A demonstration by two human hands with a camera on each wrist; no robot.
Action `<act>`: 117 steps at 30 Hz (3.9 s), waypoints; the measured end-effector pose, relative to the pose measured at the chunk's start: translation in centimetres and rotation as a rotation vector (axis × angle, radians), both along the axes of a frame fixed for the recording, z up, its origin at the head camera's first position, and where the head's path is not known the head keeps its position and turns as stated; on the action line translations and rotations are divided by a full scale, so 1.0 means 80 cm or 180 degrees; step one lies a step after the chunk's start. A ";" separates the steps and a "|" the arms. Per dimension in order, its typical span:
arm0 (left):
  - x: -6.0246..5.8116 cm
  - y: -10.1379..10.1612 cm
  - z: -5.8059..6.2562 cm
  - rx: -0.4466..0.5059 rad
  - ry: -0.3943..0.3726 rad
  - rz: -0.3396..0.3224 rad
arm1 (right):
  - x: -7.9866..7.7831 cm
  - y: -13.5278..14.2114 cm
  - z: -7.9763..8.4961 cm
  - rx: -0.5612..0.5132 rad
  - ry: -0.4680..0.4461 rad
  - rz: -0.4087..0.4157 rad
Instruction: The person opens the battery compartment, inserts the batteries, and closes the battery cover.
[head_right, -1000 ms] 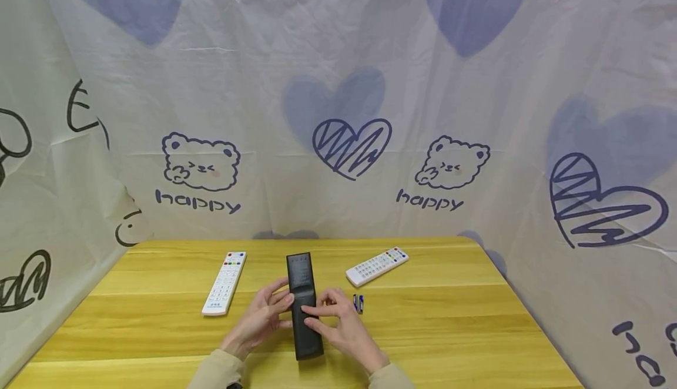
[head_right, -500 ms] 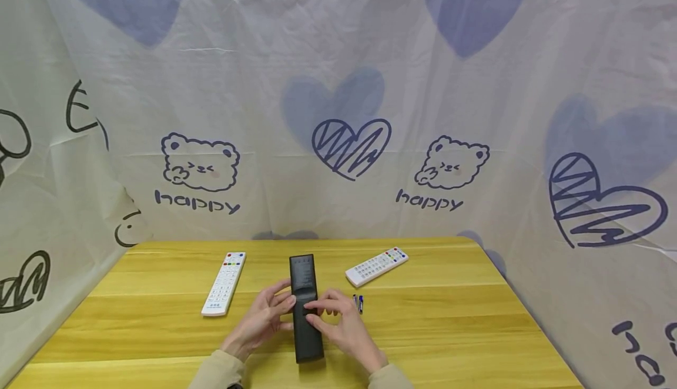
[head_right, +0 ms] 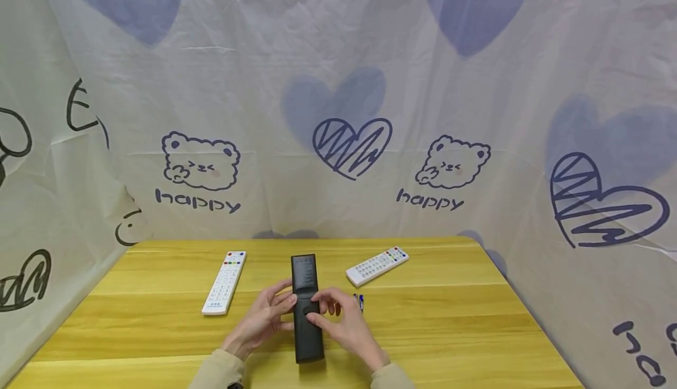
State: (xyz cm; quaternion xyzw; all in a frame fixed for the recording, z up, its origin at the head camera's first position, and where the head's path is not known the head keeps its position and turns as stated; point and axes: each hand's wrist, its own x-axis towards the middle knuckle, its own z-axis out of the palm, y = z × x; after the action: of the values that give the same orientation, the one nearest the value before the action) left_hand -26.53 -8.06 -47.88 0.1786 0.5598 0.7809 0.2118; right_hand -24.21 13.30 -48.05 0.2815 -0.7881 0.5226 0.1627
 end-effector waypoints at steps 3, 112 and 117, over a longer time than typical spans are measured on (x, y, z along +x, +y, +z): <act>0.000 0.001 0.000 0.0004 -0.0013 -0.0019 | 0.000 0.003 0.002 -0.0026 -0.0029 -0.0036; -0.080 0.125 -0.016 -0.6119 0.4343 -0.0022 | -0.021 0.121 0.008 -0.0236 -0.0285 -0.1776; -0.080 0.131 -0.013 -0.6130 0.4284 -0.0003 | -0.020 0.120 0.009 -0.0179 -0.0286 -0.1706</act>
State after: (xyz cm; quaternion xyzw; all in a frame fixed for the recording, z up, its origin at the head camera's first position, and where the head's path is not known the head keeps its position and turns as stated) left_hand -32.91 2.38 -48.90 0.3216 0.9184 -0.2166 -0.0788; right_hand -25.82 22.89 -47.32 0.0348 -0.8261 0.4946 0.2678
